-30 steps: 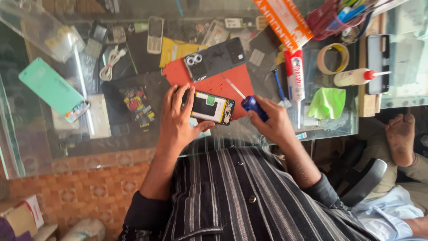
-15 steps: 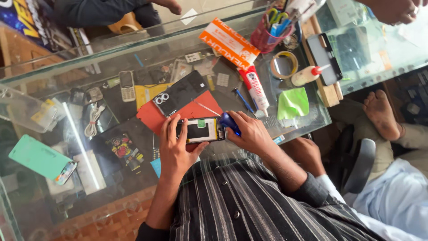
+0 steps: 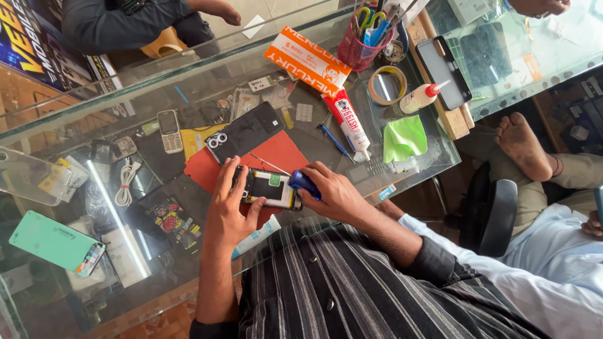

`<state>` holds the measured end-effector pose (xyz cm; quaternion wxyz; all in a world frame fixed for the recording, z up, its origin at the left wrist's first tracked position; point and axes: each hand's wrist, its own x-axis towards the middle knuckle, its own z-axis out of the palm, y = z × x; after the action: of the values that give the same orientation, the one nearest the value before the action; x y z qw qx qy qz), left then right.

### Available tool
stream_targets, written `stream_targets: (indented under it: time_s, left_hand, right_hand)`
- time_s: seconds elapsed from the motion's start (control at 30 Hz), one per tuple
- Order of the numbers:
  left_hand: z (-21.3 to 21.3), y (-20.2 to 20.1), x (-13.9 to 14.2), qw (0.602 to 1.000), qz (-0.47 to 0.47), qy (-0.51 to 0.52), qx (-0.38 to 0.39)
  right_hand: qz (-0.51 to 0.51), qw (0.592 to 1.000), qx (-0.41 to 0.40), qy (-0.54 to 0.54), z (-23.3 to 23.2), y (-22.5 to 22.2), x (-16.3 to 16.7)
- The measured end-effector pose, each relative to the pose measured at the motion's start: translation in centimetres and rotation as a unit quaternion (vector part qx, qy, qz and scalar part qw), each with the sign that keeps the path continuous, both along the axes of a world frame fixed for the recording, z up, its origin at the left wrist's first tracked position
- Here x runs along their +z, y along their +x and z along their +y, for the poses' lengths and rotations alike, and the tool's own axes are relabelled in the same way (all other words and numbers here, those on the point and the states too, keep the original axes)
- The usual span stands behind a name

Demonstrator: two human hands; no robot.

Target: The person repairs a disassembled smartphone at a glass workbench. They first handle small components by hand, then use a blue-handled screwdriver to repeatedly unscrew screws from the phone's internal frame, repositioning the phone in their left hand to reach different screws.

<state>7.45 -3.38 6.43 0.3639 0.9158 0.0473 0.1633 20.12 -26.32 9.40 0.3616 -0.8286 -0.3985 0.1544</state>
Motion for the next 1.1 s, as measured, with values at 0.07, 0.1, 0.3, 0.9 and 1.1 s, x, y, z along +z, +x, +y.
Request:
stream_targets:
  time_s: [0.07, 0.1, 0.3, 0.9, 1.1]
  left_hand:
    - [0.1, 0.1, 0.1, 1.000, -0.005, -0.012, 0.002]
    - [0.2, 0.2, 0.1, 1.000, 0.001, 0.001, 0.008]
    - [0.9, 0.6, -1.0, 0.992, 0.013, 0.114, 0.056]
    - [1.5, -1.6, -3.1, 0.995, 0.008, 0.103, 0.005]
    - [1.6, -2.3, -3.2, 0.994, 0.010, 0.104, 0.004]
  right_hand:
    - [-0.003, 1.000, 0.009, 0.020, -0.1, -0.4, -0.2]
    - [-0.004, 1.000, 0.014, 0.028, -0.1, -0.5, -0.3]
    - [-0.022, 1.000, 0.003, -0.016, -0.1, -0.3, -0.8]
    - [-0.146, 0.978, 0.069, -0.132, 1.8, 0.7, -0.2]
    - [-0.154, 0.977, 0.076, -0.125, 1.5, 1.4, -1.0]
